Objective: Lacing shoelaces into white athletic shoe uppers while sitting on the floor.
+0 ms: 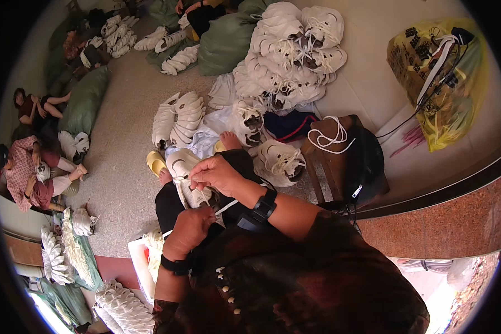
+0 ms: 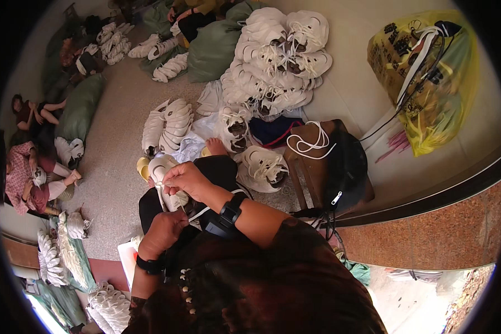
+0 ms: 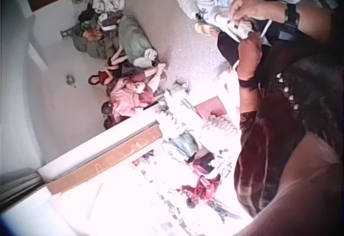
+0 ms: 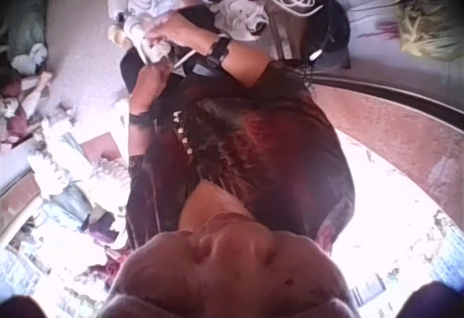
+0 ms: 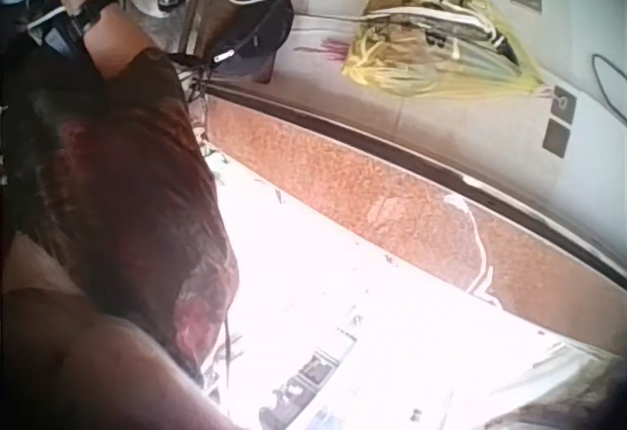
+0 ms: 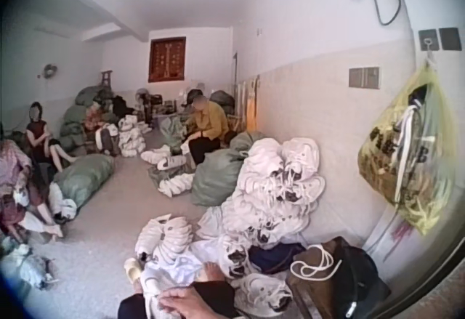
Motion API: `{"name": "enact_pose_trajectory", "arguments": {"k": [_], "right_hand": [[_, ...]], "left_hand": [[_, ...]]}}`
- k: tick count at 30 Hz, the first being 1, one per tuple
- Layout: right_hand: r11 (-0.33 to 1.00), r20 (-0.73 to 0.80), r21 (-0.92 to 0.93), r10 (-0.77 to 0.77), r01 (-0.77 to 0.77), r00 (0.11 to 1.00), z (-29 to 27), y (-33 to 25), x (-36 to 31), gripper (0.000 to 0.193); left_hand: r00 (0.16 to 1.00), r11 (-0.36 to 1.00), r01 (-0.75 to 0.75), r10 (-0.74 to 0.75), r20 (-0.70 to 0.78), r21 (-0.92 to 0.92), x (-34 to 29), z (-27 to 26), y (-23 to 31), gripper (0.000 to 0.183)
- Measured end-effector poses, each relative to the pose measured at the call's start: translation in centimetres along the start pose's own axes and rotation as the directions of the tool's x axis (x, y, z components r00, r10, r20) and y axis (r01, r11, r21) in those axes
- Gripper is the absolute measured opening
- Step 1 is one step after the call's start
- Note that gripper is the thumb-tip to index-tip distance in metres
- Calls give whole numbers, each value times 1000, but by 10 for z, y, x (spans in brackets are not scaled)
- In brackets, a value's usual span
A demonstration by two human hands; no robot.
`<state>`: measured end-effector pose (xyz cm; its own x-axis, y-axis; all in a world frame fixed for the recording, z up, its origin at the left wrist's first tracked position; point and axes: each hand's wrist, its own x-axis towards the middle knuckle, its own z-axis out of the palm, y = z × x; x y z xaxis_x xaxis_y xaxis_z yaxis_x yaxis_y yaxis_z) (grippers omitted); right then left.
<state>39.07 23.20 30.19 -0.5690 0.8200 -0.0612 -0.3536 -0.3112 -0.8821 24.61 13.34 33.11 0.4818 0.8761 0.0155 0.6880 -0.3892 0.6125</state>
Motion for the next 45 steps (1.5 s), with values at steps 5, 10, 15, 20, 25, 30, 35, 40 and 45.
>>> {"name": "enact_pose_trajectory", "arguments": {"k": [5,10,15,20,25,30,35,40,45], "right_hand": [[990,21,-128,-64,66,998,25,-11,-8,9],[997,77,-66,-31,36,997,26,-3,-3,7],[993,69,104,44,-51,997,23,3,0,4],[993,25,103,54,-56,998,15,-1,-3,11],[987,19,161,-9,6,1000,11,0,-5,11],[996,43,90,4,-8,999,12,4,-4,14],[994,-31,13,-108,108,994,15,9,0,7],[996,29,-18,-92,93,995,24,-1,-3,4],[995,113,-70,-63,71,992,33,-7,-5,2]], "left_hand": [[930,999,-16,1,-368,-39,3,-37,12,5],[867,889,16,-241,-437,-459,6,-35,4,5],[835,853,-37,-261,-485,-521,1,-26,-8,2],[818,809,-89,-274,-506,-581,4,-26,-10,3],[818,802,-101,-270,-508,-589,5,-21,-12,5],[787,854,-113,-235,-570,-507,3,-23,-7,7],[782,768,-115,-320,-534,-630,1,-17,-12,4],[783,791,-137,-282,-554,-596,-1,-21,-12,5],[789,728,-142,-326,-521,-670,1,-25,-7,4]]}}
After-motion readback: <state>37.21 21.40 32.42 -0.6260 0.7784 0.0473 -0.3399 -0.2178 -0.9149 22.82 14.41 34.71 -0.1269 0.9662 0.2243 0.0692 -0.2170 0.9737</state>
